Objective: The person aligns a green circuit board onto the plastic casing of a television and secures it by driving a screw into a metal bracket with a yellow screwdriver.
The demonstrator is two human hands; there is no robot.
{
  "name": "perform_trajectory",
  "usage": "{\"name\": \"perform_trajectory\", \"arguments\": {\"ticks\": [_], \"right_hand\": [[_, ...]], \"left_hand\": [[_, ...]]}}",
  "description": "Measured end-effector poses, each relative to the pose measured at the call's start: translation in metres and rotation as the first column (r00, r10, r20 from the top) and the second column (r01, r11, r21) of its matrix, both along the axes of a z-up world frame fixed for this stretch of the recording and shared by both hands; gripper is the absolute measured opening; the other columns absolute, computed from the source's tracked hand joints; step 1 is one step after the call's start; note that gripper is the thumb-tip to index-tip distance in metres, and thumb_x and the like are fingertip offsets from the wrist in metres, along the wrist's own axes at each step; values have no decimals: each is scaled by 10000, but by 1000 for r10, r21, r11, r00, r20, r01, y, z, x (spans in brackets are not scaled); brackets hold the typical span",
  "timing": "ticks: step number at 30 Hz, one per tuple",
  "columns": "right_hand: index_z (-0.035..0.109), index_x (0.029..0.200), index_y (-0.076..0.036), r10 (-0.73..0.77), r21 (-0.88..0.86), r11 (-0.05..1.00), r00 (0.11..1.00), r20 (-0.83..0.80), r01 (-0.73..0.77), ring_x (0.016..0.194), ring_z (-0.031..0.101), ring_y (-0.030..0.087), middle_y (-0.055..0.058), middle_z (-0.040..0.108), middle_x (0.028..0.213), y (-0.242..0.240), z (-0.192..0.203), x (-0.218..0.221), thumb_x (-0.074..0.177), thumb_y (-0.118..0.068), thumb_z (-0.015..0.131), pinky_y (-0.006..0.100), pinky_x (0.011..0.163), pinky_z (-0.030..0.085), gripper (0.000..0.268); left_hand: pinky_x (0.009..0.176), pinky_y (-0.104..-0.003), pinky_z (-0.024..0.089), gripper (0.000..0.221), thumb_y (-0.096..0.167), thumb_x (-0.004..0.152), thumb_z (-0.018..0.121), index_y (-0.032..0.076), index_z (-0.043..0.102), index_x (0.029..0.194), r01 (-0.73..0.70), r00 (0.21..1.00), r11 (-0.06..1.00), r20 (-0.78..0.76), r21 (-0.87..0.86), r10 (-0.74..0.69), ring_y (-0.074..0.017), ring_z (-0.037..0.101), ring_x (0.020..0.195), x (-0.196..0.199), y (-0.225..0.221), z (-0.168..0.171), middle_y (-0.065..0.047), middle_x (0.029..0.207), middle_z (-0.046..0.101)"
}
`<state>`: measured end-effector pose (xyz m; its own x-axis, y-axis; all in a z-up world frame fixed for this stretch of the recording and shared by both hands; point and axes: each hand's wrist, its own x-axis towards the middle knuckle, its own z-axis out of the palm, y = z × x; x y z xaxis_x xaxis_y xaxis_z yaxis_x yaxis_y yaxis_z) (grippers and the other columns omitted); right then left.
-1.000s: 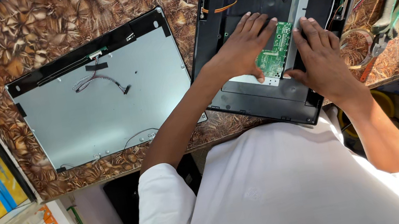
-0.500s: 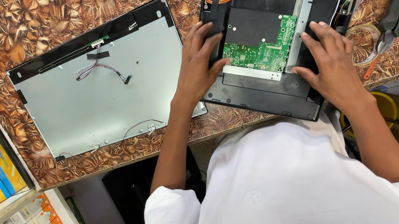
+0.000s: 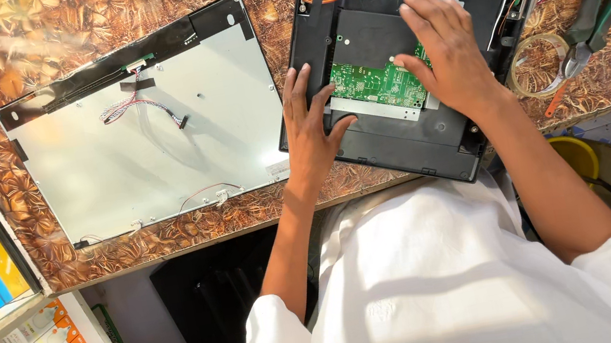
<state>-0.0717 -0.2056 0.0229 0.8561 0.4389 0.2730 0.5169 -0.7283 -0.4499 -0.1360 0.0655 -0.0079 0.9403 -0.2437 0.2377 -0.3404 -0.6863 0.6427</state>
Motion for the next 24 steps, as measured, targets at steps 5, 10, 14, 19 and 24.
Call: {"name": "perform_trajectory", "arguments": {"ticks": [5, 10, 14, 19, 24], "right_hand": [[538, 1449, 114, 40, 45, 998, 998, 53, -42, 1231, 507, 409, 231, 537, 1372, 6, -24, 22, 1148, -258, 578, 550, 1079, 386, 479], [582, 1445, 90, 25, 3, 1000, 999, 39, -25, 1200, 488, 392, 203, 574, 1328, 8, -31, 20, 1156, -263, 566, 523, 944, 409, 457], [608, 1433, 82, 10, -2, 1000, 999, 41, -10, 1161, 477, 382, 194, 589, 1301, 8, -35, 19, 1148, -273, 596, 533, 915, 402, 456], [602, 1451, 73, 16, -6, 1000, 999, 43, -16, 1169, 475, 385, 193, 588, 1308, 4, -45, 20, 1134, -270, 628, 544, 888, 403, 468], [585, 1482, 51, 15, -29, 999, 999, 45, -13, 1170, 488, 376, 171, 579, 1323, 2, -50, 19, 1108, -255, 680, 531, 878, 398, 493]], "left_hand": [[1140, -505, 417, 190, 229, 956, 778, 84, 700, 1051, -73, 964, 966, 233, -247, 132, -296, 597, 1213, -31, -27, 2, -80, 1157, 652], [1085, -506, 511, 203, 191, 939, 812, 40, 720, 1038, 31, 954, 977, 299, -209, 34, -302, 612, 1067, -60, -42, 0, -89, 1046, 677], [1202, -539, 432, 531, 493, 908, 820, 126, 653, 1253, 139, 964, 989, 234, -51, -124, -303, 595, 1288, -67, -39, -19, -73, 1337, 612], [1283, -559, 348, 710, 623, 923, 749, 129, 598, 1412, 209, 960, 977, 181, 48, -215, -341, 472, 1475, -70, -29, -27, -101, 1528, 507], [1310, -573, 315, 787, 619, 949, 695, 75, 520, 1490, 196, 974, 977, 95, 84, -204, -355, 390, 1539, -69, -30, -24, -123, 1583, 442]]}}
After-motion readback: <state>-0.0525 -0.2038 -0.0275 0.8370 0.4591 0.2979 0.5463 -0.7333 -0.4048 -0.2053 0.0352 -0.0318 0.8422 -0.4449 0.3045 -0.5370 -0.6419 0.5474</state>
